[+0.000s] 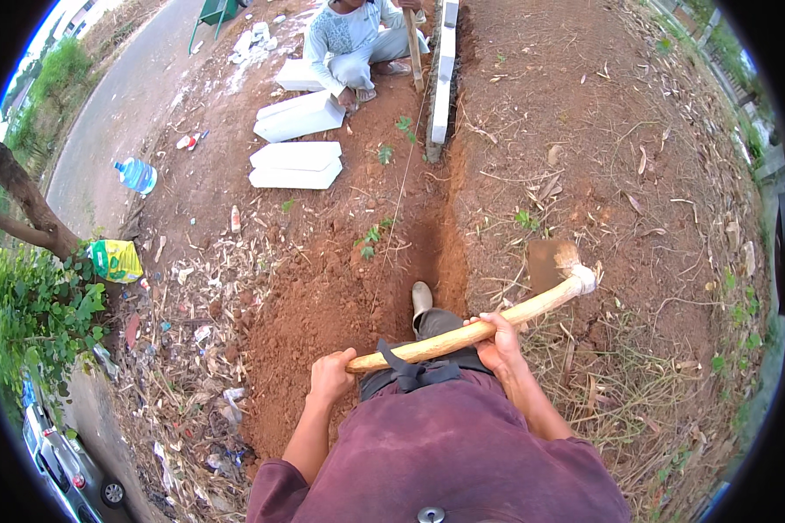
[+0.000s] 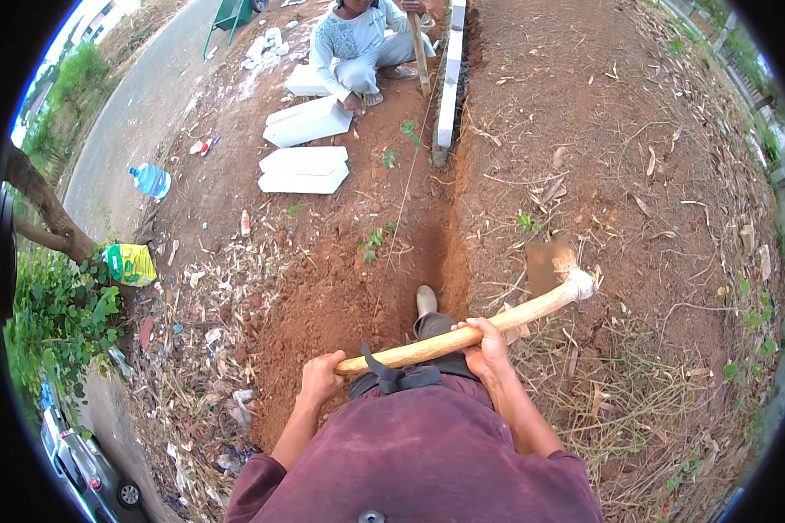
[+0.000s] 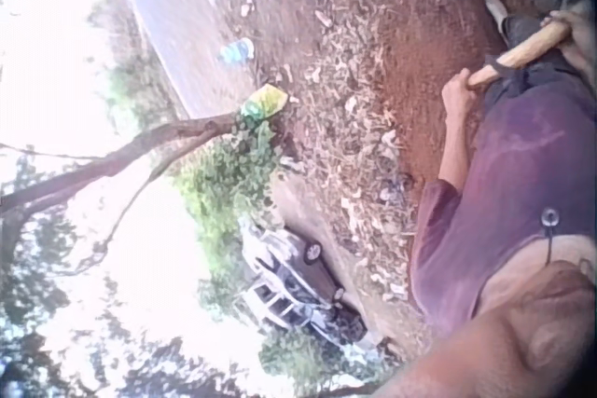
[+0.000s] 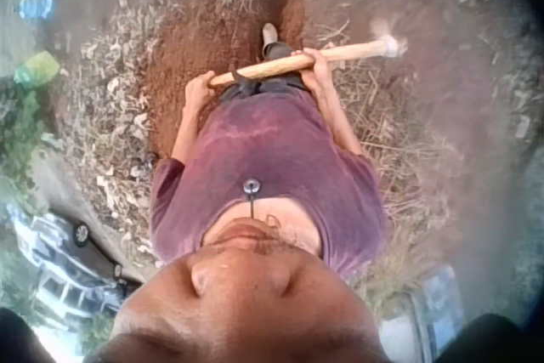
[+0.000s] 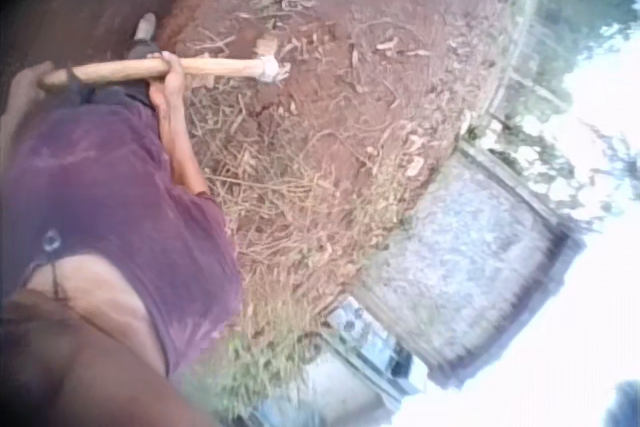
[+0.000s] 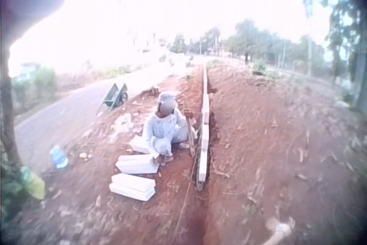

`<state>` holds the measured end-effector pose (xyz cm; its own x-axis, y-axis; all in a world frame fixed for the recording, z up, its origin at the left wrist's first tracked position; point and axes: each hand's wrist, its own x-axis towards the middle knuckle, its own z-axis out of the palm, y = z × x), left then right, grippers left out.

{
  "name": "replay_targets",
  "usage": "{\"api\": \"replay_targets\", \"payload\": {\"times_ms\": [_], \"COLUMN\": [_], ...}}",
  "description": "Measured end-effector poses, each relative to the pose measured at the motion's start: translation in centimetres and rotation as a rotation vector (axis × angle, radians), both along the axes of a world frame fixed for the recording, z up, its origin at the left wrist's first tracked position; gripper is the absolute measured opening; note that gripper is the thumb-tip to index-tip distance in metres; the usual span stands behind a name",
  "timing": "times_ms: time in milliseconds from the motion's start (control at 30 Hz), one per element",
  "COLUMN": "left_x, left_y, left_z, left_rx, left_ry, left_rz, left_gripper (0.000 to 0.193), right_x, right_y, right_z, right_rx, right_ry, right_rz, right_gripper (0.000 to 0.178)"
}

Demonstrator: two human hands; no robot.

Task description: The person uses a pickaxe to dig a narrow trench in the ground along a string line. They repeatedly strike the soil and pull back loosened earth to extend the trench. The person is wearing boots and a maroon shirt.

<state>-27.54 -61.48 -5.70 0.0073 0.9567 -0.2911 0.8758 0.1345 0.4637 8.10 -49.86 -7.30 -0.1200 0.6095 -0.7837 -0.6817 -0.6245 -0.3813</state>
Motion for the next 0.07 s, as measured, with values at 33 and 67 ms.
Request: {"api": "replay_targets", "payload": {"times_ms": [33,67], "left_x": [0.33,1.14], "left_y": [0.51,1.36], "left_z": [0.09,0.24], "left_rx": [0.011,0.023], "left_ry": [-0.001,-0.003], "left_rz": [-0.015,-0.029], "left_gripper": [0.016,0.016], "right_x": [0.5,1.11], "right_y": [0.28,0.53], "right_z": [-0.42,-0.73], "right_rx": [-0.008,-0.016], "right_ry": [-0.007,-0.015], "right_rz": [-0.027,-0.053], "right_gripper": [0.019,0.022]}}
